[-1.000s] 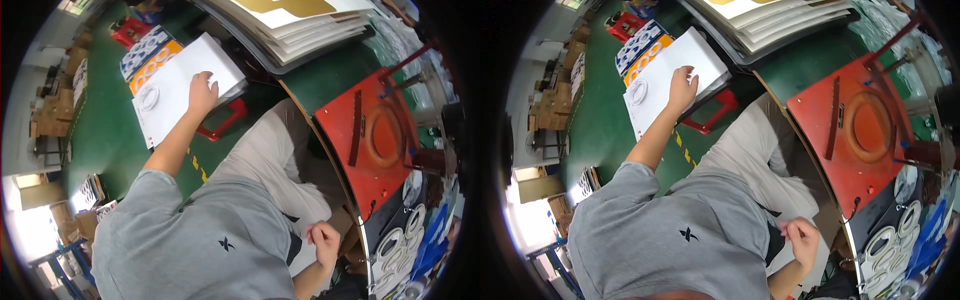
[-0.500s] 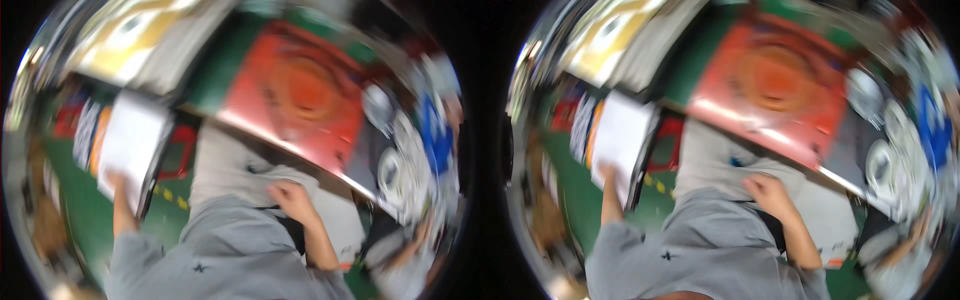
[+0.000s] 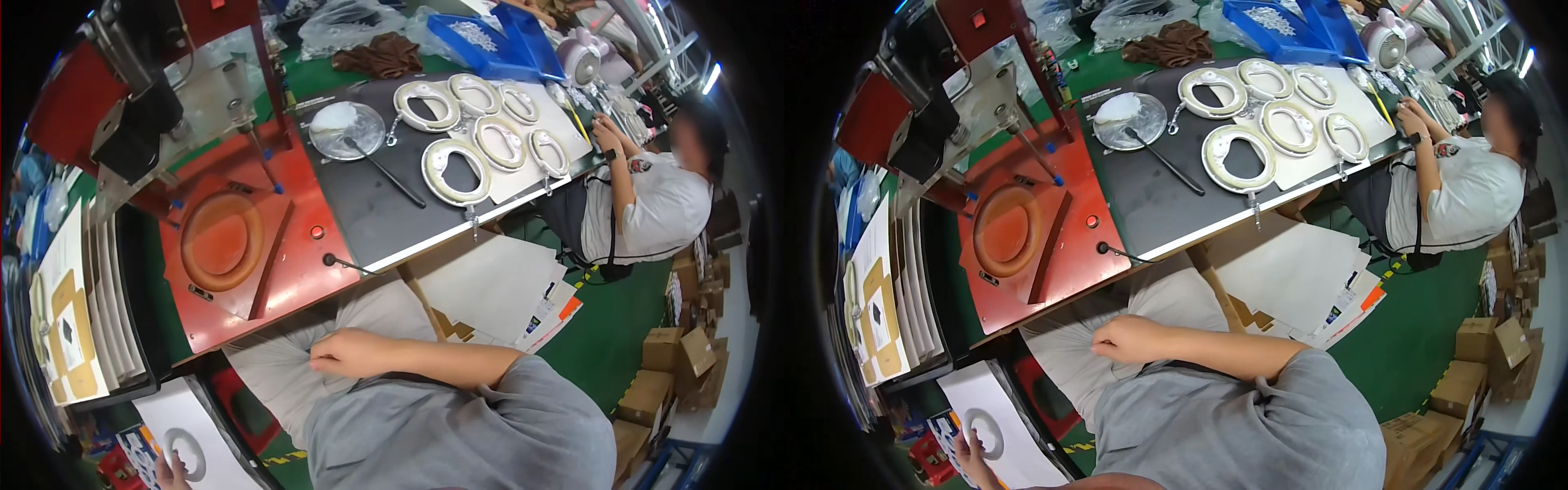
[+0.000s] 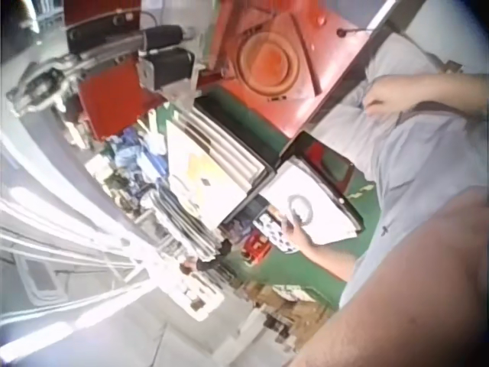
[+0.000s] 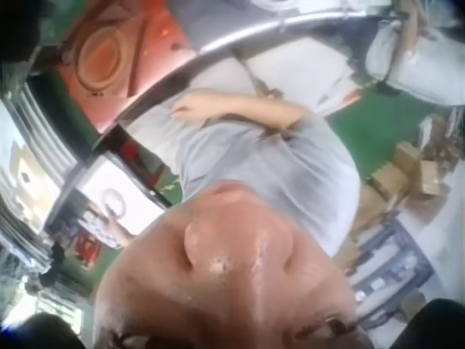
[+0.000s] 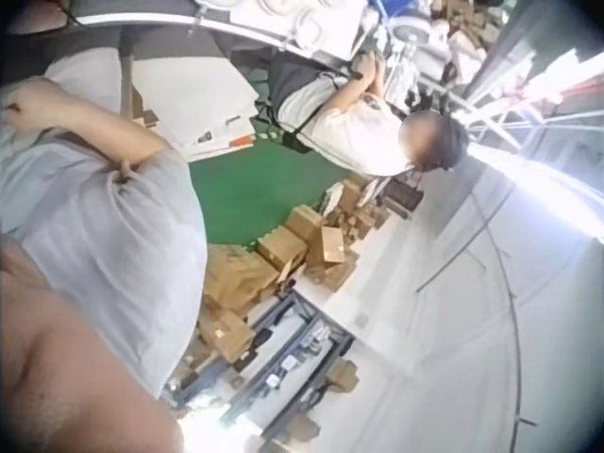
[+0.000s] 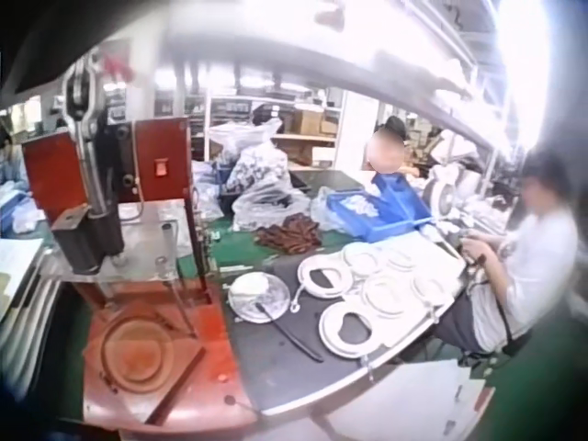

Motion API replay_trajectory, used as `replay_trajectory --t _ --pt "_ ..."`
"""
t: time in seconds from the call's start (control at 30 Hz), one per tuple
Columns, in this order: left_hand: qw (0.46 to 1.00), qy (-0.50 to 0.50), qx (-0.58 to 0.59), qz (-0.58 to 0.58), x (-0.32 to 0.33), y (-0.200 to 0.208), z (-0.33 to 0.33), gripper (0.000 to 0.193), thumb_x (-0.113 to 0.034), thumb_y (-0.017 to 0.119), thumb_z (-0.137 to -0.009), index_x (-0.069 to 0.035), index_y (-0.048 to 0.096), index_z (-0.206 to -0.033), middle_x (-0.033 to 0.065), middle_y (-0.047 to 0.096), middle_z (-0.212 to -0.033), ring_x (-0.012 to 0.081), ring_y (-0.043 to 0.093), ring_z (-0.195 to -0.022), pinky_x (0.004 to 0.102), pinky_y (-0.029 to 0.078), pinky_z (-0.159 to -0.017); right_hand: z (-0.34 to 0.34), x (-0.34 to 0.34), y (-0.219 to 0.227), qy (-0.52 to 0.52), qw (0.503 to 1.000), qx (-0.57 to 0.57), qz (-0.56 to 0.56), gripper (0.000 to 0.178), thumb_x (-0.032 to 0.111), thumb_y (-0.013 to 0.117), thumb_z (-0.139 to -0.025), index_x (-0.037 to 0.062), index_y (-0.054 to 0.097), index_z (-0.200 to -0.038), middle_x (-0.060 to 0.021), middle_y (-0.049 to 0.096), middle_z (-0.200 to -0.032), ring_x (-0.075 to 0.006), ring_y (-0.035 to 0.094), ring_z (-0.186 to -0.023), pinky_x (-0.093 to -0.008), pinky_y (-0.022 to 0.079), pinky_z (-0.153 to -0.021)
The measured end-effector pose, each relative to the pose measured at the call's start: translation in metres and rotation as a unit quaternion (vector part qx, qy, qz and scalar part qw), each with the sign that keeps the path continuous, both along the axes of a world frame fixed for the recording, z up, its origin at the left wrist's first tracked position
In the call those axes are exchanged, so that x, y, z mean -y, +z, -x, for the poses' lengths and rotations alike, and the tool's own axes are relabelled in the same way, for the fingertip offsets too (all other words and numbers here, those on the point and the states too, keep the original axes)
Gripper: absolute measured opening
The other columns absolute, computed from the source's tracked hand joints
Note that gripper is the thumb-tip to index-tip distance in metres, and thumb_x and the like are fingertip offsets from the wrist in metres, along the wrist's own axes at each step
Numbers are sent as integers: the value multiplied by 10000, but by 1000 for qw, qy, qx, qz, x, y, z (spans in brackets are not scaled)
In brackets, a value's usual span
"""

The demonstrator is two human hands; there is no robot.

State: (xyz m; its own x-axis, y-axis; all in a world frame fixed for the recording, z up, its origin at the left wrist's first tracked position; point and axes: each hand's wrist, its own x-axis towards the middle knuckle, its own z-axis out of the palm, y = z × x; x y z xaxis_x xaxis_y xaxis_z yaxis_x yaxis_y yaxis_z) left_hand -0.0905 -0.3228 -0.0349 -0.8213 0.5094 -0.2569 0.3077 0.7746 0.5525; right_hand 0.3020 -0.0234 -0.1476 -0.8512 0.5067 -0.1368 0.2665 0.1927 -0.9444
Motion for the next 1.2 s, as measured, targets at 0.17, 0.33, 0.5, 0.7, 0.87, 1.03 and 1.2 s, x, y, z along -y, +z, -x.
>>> replay_trajectory --t 0.17,0.33,0.5,0.7,0.87,1.03,1.2 --pt "953 -260 -29 -152 -78 50 -43 339 -2 712 -887 9 709 -1226 123 707 -1179 253 661 -1049 406 515 -942 19 10 1 -5 997 -65 -33 248 262 641 -975 28 702 -918 -177 697 -841 -392 673 -843 -485 518 -746" --pt "831 -362 -135 -399 -194 47 -118 333 81 645 -884 70 678 -1215 230 675 -1211 320 648 -1130 391 526 -980 24 24 12 26 990 -110 -80 255 262 632 -985 20 701 -940 -164 704 -908 -396 672 -890 -490 524 -789" --pt "766 -473 -279 -334 -289 26 -184 292 56 718 -852 7 737 -1139 159 727 -1211 329 675 -1138 402 508 -1003 2 29 7 -12 996 -65 -56 274 273 612 -1002 18 697 -949 -160 706 -943 -398 670 -938 -493 527 -817" --pt "779 -459 -235 -356 -316 5 -169 158 41 672 -909 31 721 -1058 191 724 -1184 354 678 -1157 413 514 -1005 -16 30 13 -40 995 -50 -77 224 234 628 -993 22 687 -947 -174 687 -910 -394 667 -886 -467 532 -779" --pt "762 -494 -200 -368 -318 -8 -168 255 38 652 -873 -3 699 -1120 182 701 -1228 371 649 -1182 436 521 -989 2 29 19 -3 998 -49 -47 188 192 652 -988 12 702 -965 -157 677 -869 -347 655 -808 -413 523 -728" --pt "772 -464 -180 -395 -303 -6 -158 270 -16 707 -863 -23 691 -1132 146 668 -1294 357 660 -1127 423 538 -948 24 32 26 76 995 -60 -38 149 152 678 -977 9 718 -976 -137 669 -834 -289 632 -727 -363 505 -672" --pt "749 -378 -319 -441 -261 59 -113 239 56 682 -842 -25 726 -1063 158 721 -1135 296 706 -1017 379 569 -877 19 28 45 51 998 -15 -21 121 111 682 -977 -4 718 -988 -135 681 -851 -278 653 -713 -347 514 -650"
